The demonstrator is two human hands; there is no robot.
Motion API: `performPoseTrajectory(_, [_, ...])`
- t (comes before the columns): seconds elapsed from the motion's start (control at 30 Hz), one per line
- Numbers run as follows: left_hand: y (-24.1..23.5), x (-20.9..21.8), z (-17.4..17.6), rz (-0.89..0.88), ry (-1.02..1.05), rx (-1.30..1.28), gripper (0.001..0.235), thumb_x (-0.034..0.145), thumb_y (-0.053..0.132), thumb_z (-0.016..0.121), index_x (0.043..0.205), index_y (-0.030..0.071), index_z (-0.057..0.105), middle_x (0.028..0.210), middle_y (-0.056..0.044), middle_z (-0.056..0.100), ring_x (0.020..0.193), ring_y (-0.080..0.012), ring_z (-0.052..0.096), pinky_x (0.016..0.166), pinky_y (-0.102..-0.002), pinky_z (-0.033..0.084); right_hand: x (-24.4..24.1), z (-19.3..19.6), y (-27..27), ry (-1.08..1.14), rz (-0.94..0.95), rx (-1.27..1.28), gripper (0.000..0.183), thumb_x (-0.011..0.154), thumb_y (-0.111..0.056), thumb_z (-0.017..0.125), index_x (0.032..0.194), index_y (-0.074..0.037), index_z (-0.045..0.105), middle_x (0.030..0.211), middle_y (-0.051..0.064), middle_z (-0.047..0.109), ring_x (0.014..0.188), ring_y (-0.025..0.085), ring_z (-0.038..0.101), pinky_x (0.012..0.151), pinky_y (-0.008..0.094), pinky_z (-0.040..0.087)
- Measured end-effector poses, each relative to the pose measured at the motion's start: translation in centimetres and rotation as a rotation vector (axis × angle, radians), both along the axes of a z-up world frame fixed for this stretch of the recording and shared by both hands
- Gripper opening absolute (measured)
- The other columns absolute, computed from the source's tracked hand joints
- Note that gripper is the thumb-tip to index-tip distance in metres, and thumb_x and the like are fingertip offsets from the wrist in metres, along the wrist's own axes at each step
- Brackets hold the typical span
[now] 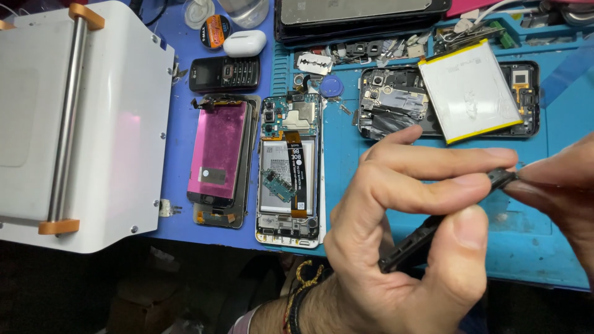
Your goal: Disassembling and cleaning the frame of a smartphone using various repair tools.
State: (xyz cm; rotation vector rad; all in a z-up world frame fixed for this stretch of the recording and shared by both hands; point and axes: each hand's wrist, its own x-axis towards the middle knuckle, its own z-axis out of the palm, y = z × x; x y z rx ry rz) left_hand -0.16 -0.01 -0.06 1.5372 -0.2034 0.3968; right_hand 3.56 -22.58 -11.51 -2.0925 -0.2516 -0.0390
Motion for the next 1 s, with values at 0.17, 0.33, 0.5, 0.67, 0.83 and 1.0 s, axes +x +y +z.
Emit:
performPoseTrajectory(0.17, [0.0, -0.1, 0.1, 0.020, 0.001, 0.044, 0.020, 0.099, 0.006, 0.058, 0.114, 0.015, 0.048, 0.124, -0.007, 0.068, 0.117, -0.0166, 0.071, 0.143, -0.051, 0.044, -1.5, 3.5, 3.2, 0.085, -0.096, -0.003, 0.015, 0.098, 0.013, 0.059, 0.113, 0.014, 0.056, 0.104, 0.022, 0.059, 0.089, 0.026, 0.065, 0.088, 0.035, 0.055])
performPoseTrajectory(0.33, [0.3, 0.1, 0.1, 0.012, -0.011, 0.063, 0.019, 0.099, 0.007, 0.057, 0.115, 0.012, 0.048, 0.123, -0.010, 0.069, 0.116, -0.0186, 0.072, 0.142, -0.051, 0.042, -0.5, 5.7, 4.3, 0.217, -0.204, -0.088, 0.014, 0.105, 0.001, 0.067, 0.094, 0.009, 0.066, 0.086, 0.017, 0.061, 0.068, 0.023, 0.059, 0.064, 0.032, 0.047])
performPoseTrajectory(0.5, [0.4, 0.0, 0.1, -0.010, 0.008, 0.011, 0.018, 0.101, 0.006, 0.056, 0.116, 0.012, 0.046, 0.121, -0.006, 0.066, 0.121, -0.0206, 0.073, 0.145, -0.052, 0.038, -0.2, 5.6, 4.3, 0.116, -0.132, -0.118, 0.010, 0.096, 0.007, 0.070, 0.088, 0.008, 0.064, 0.099, 0.015, 0.055, 0.076, 0.021, 0.056, 0.072, 0.030, 0.045])
performPoseTrajectory(0.67, [0.5, 0.1, -0.2, -0.022, 0.004, 0.012, 0.018, 0.101, 0.007, 0.056, 0.117, 0.010, 0.048, 0.122, -0.008, 0.066, 0.121, -0.0201, 0.072, 0.144, -0.051, 0.038, 1.6, 7.2, 4.0, 0.002, 0.032, -0.204, 0.016, 0.086, -0.001, 0.072, 0.073, 0.002, 0.064, 0.072, 0.011, 0.056, 0.056, 0.017, 0.053, 0.055, 0.028, 0.041])
performPoseTrajectory(0.83, [0.4, 0.3, -0.8, -0.060, 0.047, -0.094, 0.016, 0.105, 0.009, 0.054, 0.119, 0.012, 0.047, 0.131, -0.009, 0.067, 0.121, -0.0150, 0.066, 0.144, -0.047, 0.036, 2.0, 6.4, 3.0, 0.015, 0.074, -0.214, 0.018, 0.083, -0.003, 0.064, 0.066, 0.002, 0.065, 0.050, 0.010, 0.056, 0.039, 0.017, 0.049, 0.042, 0.028, 0.038])
performPoseTrajectory(1.0, [1.2, 0.8, -1.9, -0.140, 0.067, -0.605, 0.013, 0.104, 0.002, 0.049, 0.117, 0.004, 0.046, 0.133, -0.024, 0.059, 0.115, -0.0317, 0.066, 0.112, -0.046, 0.055, 2.2, -5.9, -5.2, -0.010, 0.011, -0.445, 0.027, 0.114, 0.002, 0.054, 0.088, 0.006, 0.061, 0.068, 0.015, 0.051, 0.049, 0.027, 0.045, 0.054, 0.035, 0.042])
